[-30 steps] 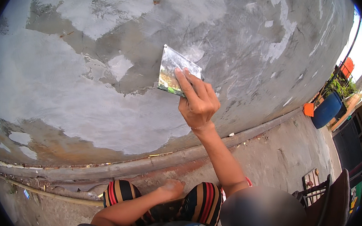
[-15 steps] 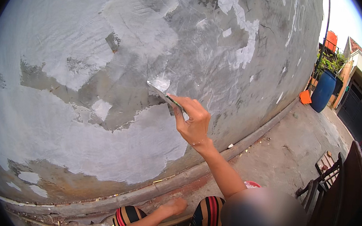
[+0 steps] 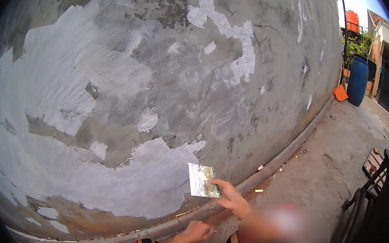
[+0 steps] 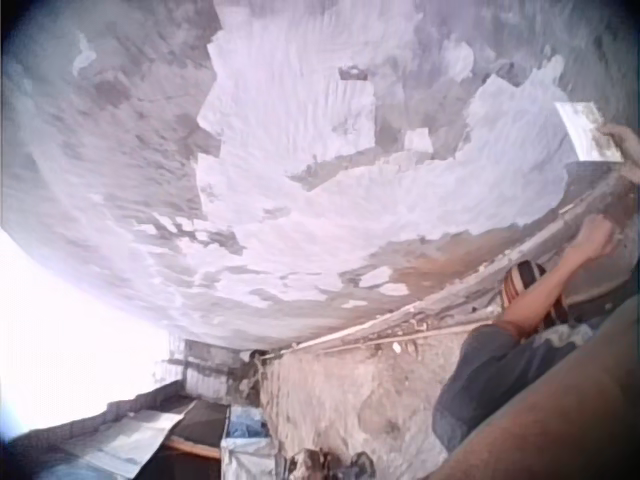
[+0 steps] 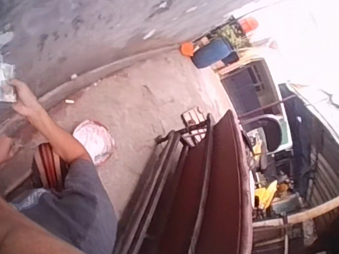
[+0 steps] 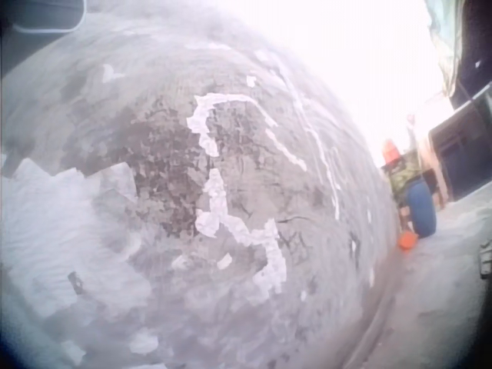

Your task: The person scoops white plaster from a red bucket using a trowel and applies it to a curved concrete wall. They repeatedly spread and smooth the plaster over the surface with a flat trowel.

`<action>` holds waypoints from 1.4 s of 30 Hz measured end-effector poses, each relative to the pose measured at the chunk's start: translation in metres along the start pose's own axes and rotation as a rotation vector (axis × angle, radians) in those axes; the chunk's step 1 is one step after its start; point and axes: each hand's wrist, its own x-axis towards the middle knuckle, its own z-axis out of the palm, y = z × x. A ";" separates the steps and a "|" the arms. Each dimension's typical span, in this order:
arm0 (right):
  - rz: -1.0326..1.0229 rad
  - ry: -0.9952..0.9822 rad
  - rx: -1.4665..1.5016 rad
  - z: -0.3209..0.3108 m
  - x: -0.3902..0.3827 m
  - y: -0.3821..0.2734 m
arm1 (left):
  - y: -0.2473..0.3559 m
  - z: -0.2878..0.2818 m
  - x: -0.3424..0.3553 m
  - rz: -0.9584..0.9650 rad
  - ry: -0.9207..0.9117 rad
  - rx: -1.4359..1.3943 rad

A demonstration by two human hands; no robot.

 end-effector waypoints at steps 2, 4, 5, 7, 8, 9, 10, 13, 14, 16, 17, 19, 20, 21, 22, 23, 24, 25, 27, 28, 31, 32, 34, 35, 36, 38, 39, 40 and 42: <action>-0.104 -0.089 -0.022 -0.003 -0.013 -0.034 | -0.005 -0.004 0.003 -0.062 0.025 -0.020; -0.231 -0.149 -0.027 0.001 -0.023 -0.068 | -0.007 -0.013 -0.005 -0.127 0.120 -0.069; -0.300 -0.160 -0.020 0.007 -0.027 -0.085 | -0.008 -0.021 -0.008 -0.134 0.189 -0.068; -0.452 -0.198 -0.026 0.017 -0.035 -0.123 | -0.006 -0.052 -0.011 -0.128 0.330 -0.061; -0.523 -0.231 -0.031 0.022 -0.035 -0.143 | 0.001 -0.076 -0.018 -0.084 0.467 -0.043; -0.593 -0.259 -0.041 0.031 -0.037 -0.162 | 0.009 -0.104 -0.025 -0.036 0.604 -0.030; -0.648 -0.275 -0.039 0.042 -0.038 -0.179 | 0.010 -0.131 -0.034 0.014 0.733 0.095; -0.852 -0.310 -0.106 0.078 -0.036 -0.228 | 0.017 -0.208 -0.056 0.034 1.148 0.373; -0.939 -0.332 -0.152 0.091 -0.032 -0.241 | 0.024 -0.222 -0.069 -0.067 1.270 0.429; -1.159 -0.321 -0.243 0.111 -0.028 -0.266 | 0.036 -0.237 -0.080 -0.265 1.424 0.441; -1.336 -0.245 -0.375 0.119 -0.020 -0.276 | 0.040 -0.239 -0.083 -0.370 1.462 0.395; -1.662 -0.080 -0.665 0.134 -0.003 -0.287 | 0.051 -0.239 -0.079 -0.548 1.502 0.375; -1.731 0.077 -0.773 0.152 0.000 -0.285 | 0.056 -0.239 -0.067 -0.614 1.520 0.407; -1.895 0.092 -0.936 0.165 0.000 -0.287 | 0.057 -0.239 -0.058 -0.680 1.534 0.437; -2.052 0.094 -1.089 0.177 0.001 -0.286 | 0.055 -0.234 -0.058 -0.733 1.461 0.342; -2.222 0.116 -1.249 0.183 0.000 -0.286 | 0.054 -0.234 -0.051 -0.732 1.484 0.309; -2.211 0.137 -1.309 0.187 0.001 -0.284 | 0.052 -0.236 -0.043 -0.732 1.506 0.274; -2.200 0.167 -1.358 0.189 0.002 -0.281 | 0.051 -0.238 -0.038 -0.729 1.525 0.252; -2.197 0.191 -1.346 0.195 0.012 -0.274 | 0.047 -0.241 -0.041 -0.736 1.510 0.264; -2.219 0.192 -1.317 0.195 0.027 -0.276 | 0.045 -0.246 -0.039 -0.714 1.516 0.270; -2.188 0.198 -1.392 0.192 0.055 -0.266 | 0.038 -0.240 -0.030 -0.631 1.541 0.209; -2.166 0.205 -1.418 0.195 0.063 -0.258 | 0.035 -0.241 -0.031 -0.602 1.553 0.195; -2.079 0.260 -1.439 0.197 0.070 -0.232 | 0.030 -0.239 -0.034 -0.558 1.566 0.180; -2.033 0.290 -1.450 0.195 0.071 -0.219 | 0.030 -0.238 -0.035 -0.538 1.570 0.170; -2.011 0.290 -1.469 0.189 0.074 -0.208 | 0.029 -0.240 -0.033 -0.542 1.555 0.190; -1.945 0.277 -1.502 0.175 0.073 -0.183 | 0.031 -0.240 -0.034 -0.576 1.515 0.235; -1.901 0.250 -1.536 0.171 0.069 -0.176 | 0.030 -0.241 -0.035 -0.593 1.488 0.254; -1.845 0.221 -1.576 0.164 0.062 -0.169 | 0.030 -0.242 -0.037 -0.616 1.453 0.267; -1.702 0.129 -1.659 0.160 0.042 -0.162 | 0.024 -0.240 -0.042 -0.652 1.397 0.281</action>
